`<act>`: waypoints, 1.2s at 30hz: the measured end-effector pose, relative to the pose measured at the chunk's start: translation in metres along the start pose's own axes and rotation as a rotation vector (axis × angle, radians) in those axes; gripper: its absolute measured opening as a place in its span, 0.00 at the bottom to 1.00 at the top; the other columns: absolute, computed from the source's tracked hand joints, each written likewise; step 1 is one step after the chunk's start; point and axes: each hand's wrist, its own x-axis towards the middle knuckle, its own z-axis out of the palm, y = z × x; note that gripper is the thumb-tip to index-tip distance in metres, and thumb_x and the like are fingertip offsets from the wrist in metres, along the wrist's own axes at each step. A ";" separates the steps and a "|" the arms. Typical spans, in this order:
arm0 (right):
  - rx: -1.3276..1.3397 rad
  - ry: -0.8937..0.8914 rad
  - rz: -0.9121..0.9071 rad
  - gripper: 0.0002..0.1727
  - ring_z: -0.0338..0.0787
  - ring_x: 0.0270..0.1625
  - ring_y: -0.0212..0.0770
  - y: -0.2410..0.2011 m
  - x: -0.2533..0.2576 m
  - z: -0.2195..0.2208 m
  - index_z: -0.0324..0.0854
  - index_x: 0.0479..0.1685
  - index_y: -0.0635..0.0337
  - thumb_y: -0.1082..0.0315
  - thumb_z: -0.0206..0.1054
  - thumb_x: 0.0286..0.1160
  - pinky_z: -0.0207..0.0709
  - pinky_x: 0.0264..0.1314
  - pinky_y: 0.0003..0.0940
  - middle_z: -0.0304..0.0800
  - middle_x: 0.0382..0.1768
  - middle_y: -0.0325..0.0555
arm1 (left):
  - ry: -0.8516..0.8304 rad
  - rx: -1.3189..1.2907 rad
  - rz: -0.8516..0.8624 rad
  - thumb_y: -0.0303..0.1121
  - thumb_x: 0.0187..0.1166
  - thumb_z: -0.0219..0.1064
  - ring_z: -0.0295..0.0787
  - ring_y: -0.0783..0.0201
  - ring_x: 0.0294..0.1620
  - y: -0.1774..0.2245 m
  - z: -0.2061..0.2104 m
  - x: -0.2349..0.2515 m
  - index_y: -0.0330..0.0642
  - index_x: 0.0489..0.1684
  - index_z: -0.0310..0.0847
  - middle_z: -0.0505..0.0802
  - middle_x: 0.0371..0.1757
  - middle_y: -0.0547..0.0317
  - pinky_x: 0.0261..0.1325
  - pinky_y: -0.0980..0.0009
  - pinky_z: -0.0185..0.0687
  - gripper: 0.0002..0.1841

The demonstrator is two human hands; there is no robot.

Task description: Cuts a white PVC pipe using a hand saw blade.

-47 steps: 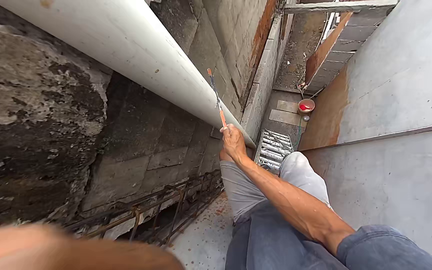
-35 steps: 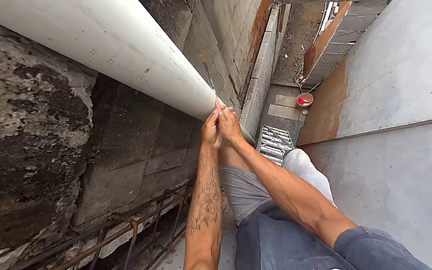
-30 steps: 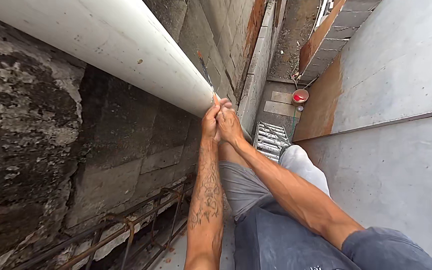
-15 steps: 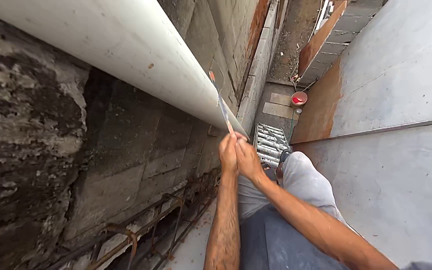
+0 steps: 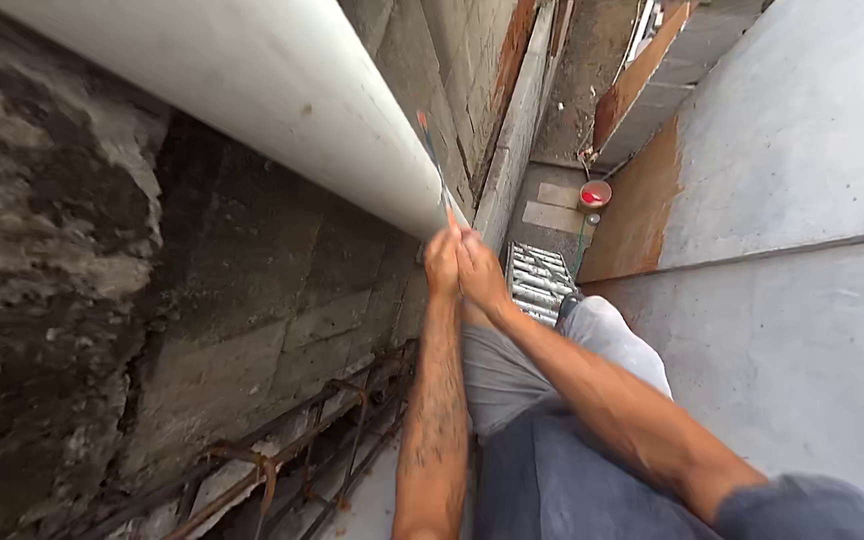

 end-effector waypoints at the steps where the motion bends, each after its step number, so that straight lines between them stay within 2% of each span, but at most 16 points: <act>1: -0.002 0.028 0.001 0.22 0.89 0.55 0.58 -0.004 0.016 0.004 0.82 0.42 0.77 0.68 0.45 0.92 0.78 0.61 0.55 0.88 0.46 0.66 | -0.022 -0.010 0.018 0.29 0.90 0.43 0.87 0.73 0.37 0.005 0.000 0.016 0.32 0.43 0.82 0.91 0.34 0.60 0.49 0.74 0.84 0.19; 4: 0.004 0.056 -0.042 0.23 0.89 0.48 0.53 0.002 0.002 0.006 0.81 0.40 0.71 0.64 0.44 0.94 0.81 0.52 0.54 0.87 0.40 0.60 | -0.048 0.007 0.037 0.37 0.93 0.42 0.85 0.76 0.36 0.006 -0.002 -0.002 0.41 0.47 0.83 0.90 0.37 0.65 0.45 0.76 0.83 0.20; 7: 0.031 0.019 0.024 0.21 0.89 0.49 0.47 0.017 -0.049 0.004 0.83 0.41 0.72 0.66 0.47 0.90 0.81 0.56 0.46 0.88 0.37 0.56 | 0.003 -0.016 -0.013 0.33 0.90 0.44 0.86 0.72 0.35 -0.010 -0.005 -0.049 0.39 0.39 0.85 0.90 0.33 0.63 0.44 0.74 0.83 0.19; 9: 0.030 0.025 0.008 0.20 0.89 0.49 0.47 0.011 -0.038 0.003 0.83 0.42 0.74 0.68 0.48 0.88 0.80 0.56 0.45 0.88 0.38 0.57 | 0.012 -0.021 -0.018 0.28 0.88 0.44 0.86 0.74 0.34 -0.005 -0.004 -0.037 0.36 0.36 0.84 0.90 0.30 0.63 0.43 0.76 0.83 0.19; 11: 0.024 0.013 -0.001 0.21 0.90 0.55 0.57 0.004 -0.006 0.005 0.83 0.49 0.77 0.68 0.46 0.92 0.81 0.61 0.55 0.90 0.46 0.66 | -0.016 0.010 0.007 0.28 0.89 0.44 0.87 0.74 0.36 -0.001 -0.006 -0.004 0.33 0.42 0.83 0.91 0.33 0.62 0.47 0.75 0.85 0.18; 14: 0.062 0.089 0.002 0.22 0.86 0.43 0.52 0.000 0.015 0.017 0.78 0.34 0.71 0.66 0.44 0.93 0.78 0.49 0.52 0.83 0.34 0.58 | -0.037 -0.032 0.034 0.31 0.91 0.45 0.88 0.74 0.34 0.007 -0.006 0.017 0.36 0.40 0.84 0.91 0.31 0.63 0.44 0.75 0.85 0.19; 16: 0.064 0.065 0.005 0.22 0.88 0.43 0.51 0.008 -0.021 0.016 0.80 0.40 0.69 0.64 0.44 0.93 0.81 0.45 0.52 0.85 0.36 0.57 | -0.049 0.044 0.004 0.39 0.93 0.44 0.85 0.76 0.34 0.002 -0.013 -0.020 0.42 0.45 0.84 0.90 0.34 0.65 0.41 0.76 0.83 0.19; 18: 0.062 0.027 0.055 0.22 0.90 0.50 0.47 0.015 -0.053 0.013 0.84 0.48 0.72 0.66 0.46 0.91 0.82 0.57 0.47 0.89 0.40 0.57 | -0.022 0.033 -0.026 0.35 0.91 0.45 0.85 0.73 0.35 -0.008 -0.016 -0.052 0.40 0.41 0.85 0.90 0.33 0.63 0.43 0.73 0.84 0.19; 20: 0.034 0.026 0.062 0.20 0.89 0.49 0.47 0.010 -0.044 0.011 0.83 0.49 0.74 0.67 0.46 0.90 0.80 0.58 0.46 0.89 0.38 0.57 | 0.010 0.019 -0.022 0.28 0.88 0.45 0.87 0.73 0.33 -0.008 -0.012 -0.041 0.35 0.36 0.84 0.90 0.30 0.62 0.43 0.74 0.84 0.19; 22: 0.005 0.003 0.044 0.23 0.91 0.56 0.55 0.001 -0.012 0.008 0.80 0.60 0.77 0.67 0.44 0.92 0.81 0.63 0.54 0.90 0.47 0.65 | -0.015 0.053 -0.008 0.28 0.88 0.44 0.87 0.72 0.37 -0.003 -0.012 -0.008 0.31 0.42 0.83 0.90 0.34 0.60 0.49 0.72 0.85 0.18; 25: 0.043 0.088 0.003 0.23 0.88 0.49 0.54 -0.004 0.016 0.019 0.80 0.40 0.73 0.67 0.43 0.93 0.79 0.55 0.53 0.86 0.40 0.61 | -0.039 0.020 0.024 0.31 0.91 0.44 0.88 0.73 0.35 0.010 -0.008 0.020 0.35 0.42 0.83 0.91 0.32 0.62 0.46 0.74 0.86 0.18; 28: 0.068 0.068 0.011 0.22 0.90 0.55 0.52 0.011 -0.031 0.020 0.83 0.50 0.72 0.64 0.45 0.93 0.82 0.59 0.53 0.89 0.46 0.61 | -0.041 0.089 -0.014 0.40 0.92 0.46 0.84 0.74 0.35 -0.001 -0.019 -0.032 0.43 0.45 0.84 0.89 0.35 0.65 0.42 0.74 0.83 0.19; 30: 0.096 0.073 0.033 0.20 0.89 0.58 0.49 0.014 -0.051 0.020 0.85 0.45 0.75 0.69 0.48 0.89 0.79 0.65 0.45 0.90 0.48 0.61 | 0.008 0.027 -0.037 0.30 0.89 0.47 0.85 0.73 0.33 -0.008 -0.019 -0.048 0.37 0.37 0.85 0.90 0.30 0.63 0.41 0.74 0.83 0.18; 32: 0.071 0.060 0.026 0.20 0.90 0.52 0.50 0.007 -0.030 0.017 0.84 0.46 0.75 0.68 0.48 0.90 0.81 0.59 0.48 0.89 0.40 0.60 | -0.012 0.042 -0.027 0.29 0.88 0.45 0.86 0.73 0.35 -0.004 -0.016 -0.027 0.35 0.38 0.84 0.90 0.32 0.63 0.45 0.74 0.84 0.18; 34: 0.052 0.047 0.016 0.22 0.90 0.54 0.55 0.000 0.003 0.017 0.82 0.53 0.77 0.67 0.45 0.93 0.80 0.62 0.54 0.89 0.45 0.64 | -0.040 0.067 0.003 0.29 0.90 0.45 0.87 0.72 0.37 0.002 -0.015 0.008 0.30 0.44 0.83 0.90 0.35 0.59 0.50 0.72 0.85 0.18; 36: 0.082 0.113 0.001 0.21 0.87 0.47 0.51 -0.001 0.011 0.025 0.80 0.40 0.71 0.66 0.44 0.93 0.79 0.52 0.51 0.85 0.39 0.58 | -0.045 0.075 0.018 0.30 0.91 0.46 0.87 0.72 0.35 0.009 -0.014 0.017 0.33 0.42 0.84 0.91 0.33 0.60 0.46 0.73 0.85 0.18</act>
